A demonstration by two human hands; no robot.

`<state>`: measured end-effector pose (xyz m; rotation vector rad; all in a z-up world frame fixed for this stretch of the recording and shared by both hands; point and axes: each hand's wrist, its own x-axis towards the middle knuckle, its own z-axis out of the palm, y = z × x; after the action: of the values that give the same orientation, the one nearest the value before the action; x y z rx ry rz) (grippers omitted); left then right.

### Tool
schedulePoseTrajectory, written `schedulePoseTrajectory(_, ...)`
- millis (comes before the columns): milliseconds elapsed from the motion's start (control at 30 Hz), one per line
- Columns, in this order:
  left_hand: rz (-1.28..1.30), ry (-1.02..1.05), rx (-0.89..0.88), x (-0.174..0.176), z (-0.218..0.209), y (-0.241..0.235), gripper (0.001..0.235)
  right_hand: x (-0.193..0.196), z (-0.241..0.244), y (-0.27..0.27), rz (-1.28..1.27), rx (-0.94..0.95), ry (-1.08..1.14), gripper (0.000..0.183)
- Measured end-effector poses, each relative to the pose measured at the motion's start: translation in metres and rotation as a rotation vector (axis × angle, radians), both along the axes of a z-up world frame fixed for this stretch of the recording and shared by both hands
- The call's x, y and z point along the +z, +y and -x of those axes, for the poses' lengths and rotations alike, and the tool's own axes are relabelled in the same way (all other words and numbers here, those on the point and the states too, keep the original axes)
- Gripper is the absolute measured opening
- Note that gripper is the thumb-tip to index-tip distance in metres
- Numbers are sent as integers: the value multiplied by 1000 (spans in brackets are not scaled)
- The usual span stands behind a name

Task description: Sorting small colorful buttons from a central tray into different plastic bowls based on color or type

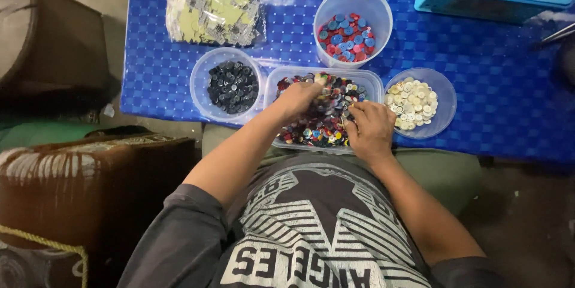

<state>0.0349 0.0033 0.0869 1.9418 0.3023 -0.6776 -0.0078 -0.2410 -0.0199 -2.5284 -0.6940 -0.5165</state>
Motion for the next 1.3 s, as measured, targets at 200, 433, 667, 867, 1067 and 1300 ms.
schedulePoseTrajectory(200,243,179,219,4,7,-13,70,13,2,2,-5,2,72,22)
schedulePoseTrajectory(433,-12,127,265,25,27,33,72,-1,1,-1,11,19,52,22)
schedulePoseTrajectory(667,150,360,607,18,56,22,80,-13,-1,-3,26,-2,-8,23)
schedulePoseTrajectory(867,145,329,630,-33,44,19,81,-12,-1,-2,28,-14,-15,23)
schedulePoseTrajectory(1067,68,301,666,-41,30,8,79,-11,0,0,14,-20,-2,24)
schedulePoseTrajectory(1300,197,323,736,-74,27,2,83,-9,-1,1,11,-31,-7,26)
